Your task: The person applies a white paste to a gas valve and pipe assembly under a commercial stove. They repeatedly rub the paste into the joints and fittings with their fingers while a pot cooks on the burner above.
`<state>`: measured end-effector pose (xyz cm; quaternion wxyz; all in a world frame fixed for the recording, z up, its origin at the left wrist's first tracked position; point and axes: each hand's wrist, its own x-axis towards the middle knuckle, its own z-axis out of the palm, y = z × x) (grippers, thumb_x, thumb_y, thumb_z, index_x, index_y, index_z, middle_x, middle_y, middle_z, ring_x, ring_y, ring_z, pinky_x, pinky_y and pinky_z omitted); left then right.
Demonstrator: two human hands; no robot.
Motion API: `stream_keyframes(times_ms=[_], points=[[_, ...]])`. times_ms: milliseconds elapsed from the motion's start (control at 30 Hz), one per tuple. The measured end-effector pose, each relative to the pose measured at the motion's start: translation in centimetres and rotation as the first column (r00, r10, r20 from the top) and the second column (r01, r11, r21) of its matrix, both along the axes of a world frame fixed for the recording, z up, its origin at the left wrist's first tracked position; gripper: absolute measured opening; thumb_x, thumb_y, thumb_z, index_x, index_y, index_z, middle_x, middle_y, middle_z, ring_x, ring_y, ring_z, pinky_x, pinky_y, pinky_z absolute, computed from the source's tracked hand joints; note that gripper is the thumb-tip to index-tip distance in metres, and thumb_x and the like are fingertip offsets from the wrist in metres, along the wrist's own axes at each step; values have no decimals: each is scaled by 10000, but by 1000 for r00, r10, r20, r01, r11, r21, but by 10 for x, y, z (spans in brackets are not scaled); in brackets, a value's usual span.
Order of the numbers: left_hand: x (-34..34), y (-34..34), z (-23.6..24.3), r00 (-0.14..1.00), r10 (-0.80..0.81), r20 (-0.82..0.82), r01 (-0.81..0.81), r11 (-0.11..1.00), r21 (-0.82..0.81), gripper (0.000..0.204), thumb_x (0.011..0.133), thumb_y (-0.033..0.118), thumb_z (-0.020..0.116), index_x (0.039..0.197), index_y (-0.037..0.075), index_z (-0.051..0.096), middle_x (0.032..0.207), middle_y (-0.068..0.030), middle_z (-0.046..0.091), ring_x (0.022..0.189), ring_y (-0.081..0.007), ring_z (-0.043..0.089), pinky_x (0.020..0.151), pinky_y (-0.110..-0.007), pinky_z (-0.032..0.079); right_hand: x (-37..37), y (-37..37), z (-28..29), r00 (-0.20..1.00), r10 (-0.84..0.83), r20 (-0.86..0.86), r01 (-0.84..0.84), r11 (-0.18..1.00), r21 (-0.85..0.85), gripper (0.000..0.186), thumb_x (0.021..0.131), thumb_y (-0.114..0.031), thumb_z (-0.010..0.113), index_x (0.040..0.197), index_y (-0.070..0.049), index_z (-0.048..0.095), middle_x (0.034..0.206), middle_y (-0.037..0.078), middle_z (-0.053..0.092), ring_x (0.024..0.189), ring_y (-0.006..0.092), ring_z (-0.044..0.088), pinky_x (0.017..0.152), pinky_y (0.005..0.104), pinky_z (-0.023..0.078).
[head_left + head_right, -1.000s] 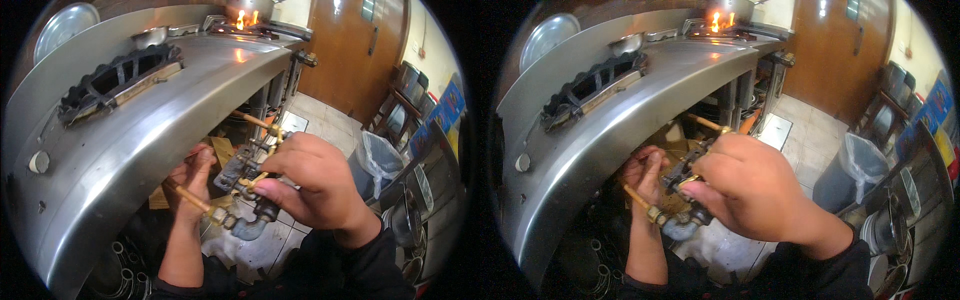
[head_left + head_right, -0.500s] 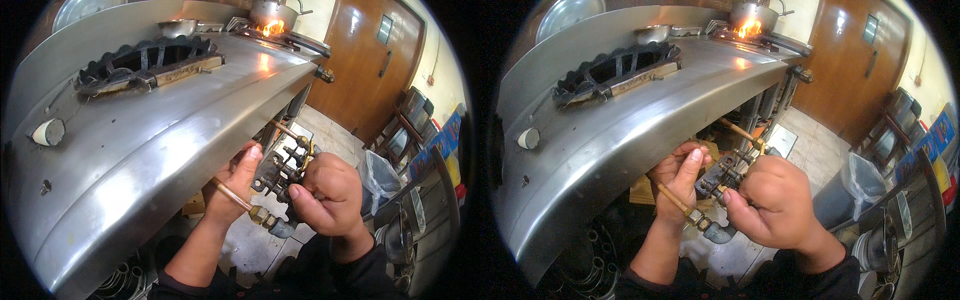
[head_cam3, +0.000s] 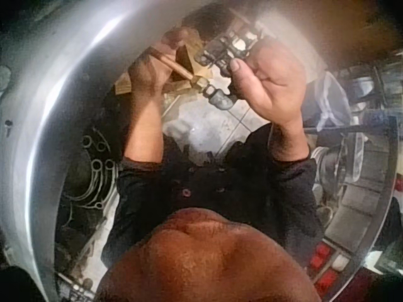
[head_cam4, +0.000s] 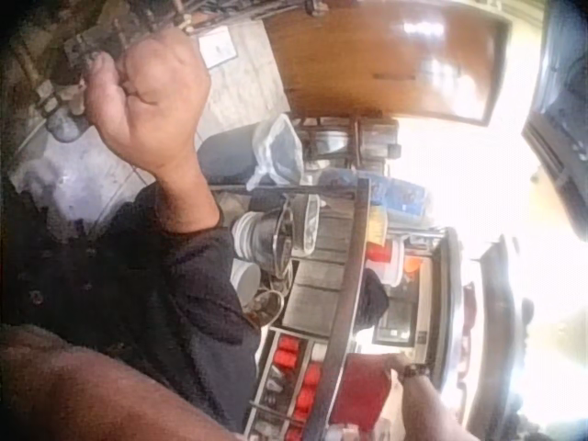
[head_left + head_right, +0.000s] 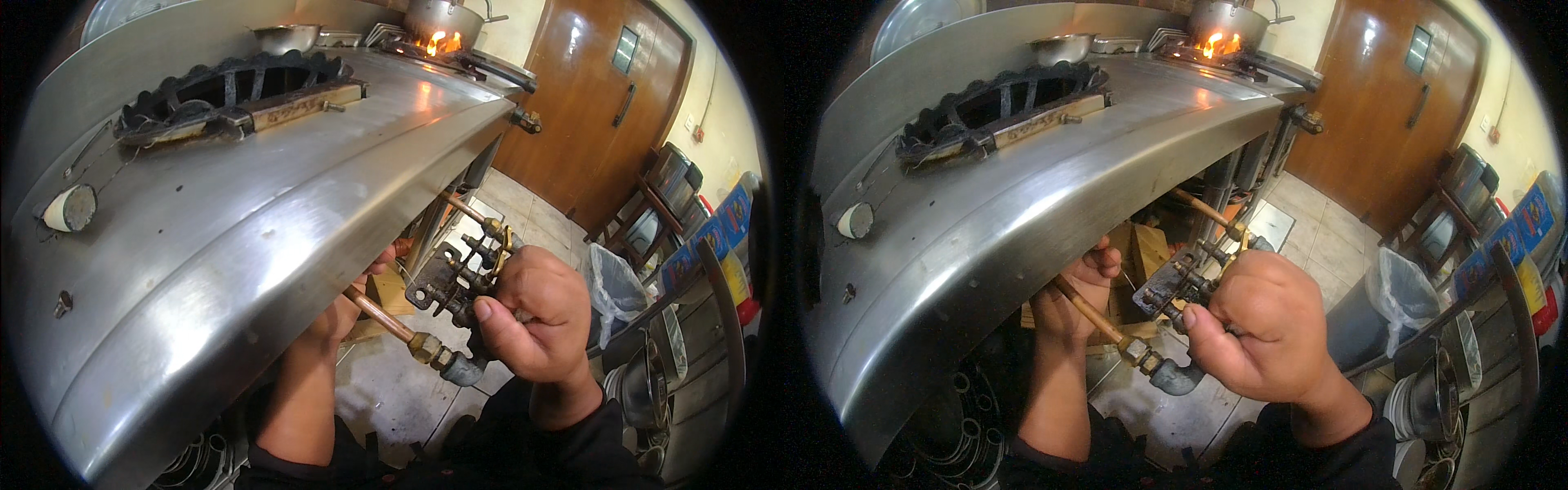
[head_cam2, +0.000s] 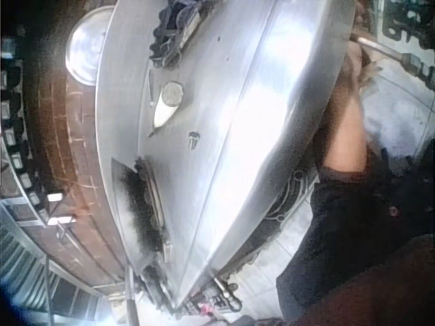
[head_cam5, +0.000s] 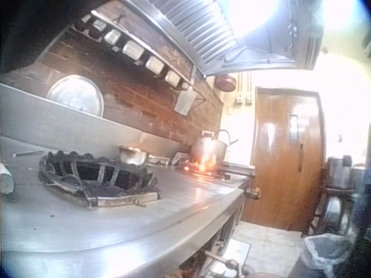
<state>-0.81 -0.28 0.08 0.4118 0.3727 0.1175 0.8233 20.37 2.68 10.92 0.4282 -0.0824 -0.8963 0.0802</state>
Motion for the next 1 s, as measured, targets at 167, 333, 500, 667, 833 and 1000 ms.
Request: stream_keyframes(times_ms=[167,333,500,667,833,1000], points=[[2,1,-1,1000,18,-16,-18,1000,-14,509,923,479,582,1175,37,590,980,-120,668,830,-263,659,737,-350,514,0,-1,1,1000,2,-7,-2,1000,-3,193,687,-48,742,628,-72,560,607,77,504,547,276,496,500,368,367],[7,2,-1,995,-20,95,23,999,-28,300,950,238,613,1168,34,588,953,-117,671,809,-254,666,703,-340,533,-1,0,0,1000,17,-5,-17,1000,-8,195,686,-47,744,630,-73,558,606,73,507,543,274,495,498,365,365],[11,2,6,988,-46,148,51,998,-26,244,929,115,629,1153,27,587,947,-114,668,791,-245,669,682,-334,541,1,1,0,1000,13,-13,-13,1000,4,202,689,-49,748,634,-74,555,606,73,505,540,273,495,497,363,364],[11,1,5,995,-3,95,2,1000,8,235,935,118,621,1146,21,587,947,-112,669,789,-246,669,679,-336,540,2,2,-1,1000,17,2,-17,1000,7,203,692,-48,749,637,-73,555,607,73,503,542,275,495,498,363,366],[11,1,2,996,-12,94,10,1000,25,233,939,118,613,1148,18,588,948,-113,671,786,-247,670,681,-333,545,1,1,-1,1000,11,-4,-11,1000,-4,204,693,-50,752,638,-74,556,606,76,497,544,277,495,498,364,369],[12,3,3,996,-10,84,7,999,39,241,934,112,618,1153,18,587,948,-117,674,789,-249,672,682,-335,545,2,2,-1,1000,11,1,-11,1000,-13,204,692,-52,754,639,-77,559,605,74,493,545,279,495,497,365,369]])
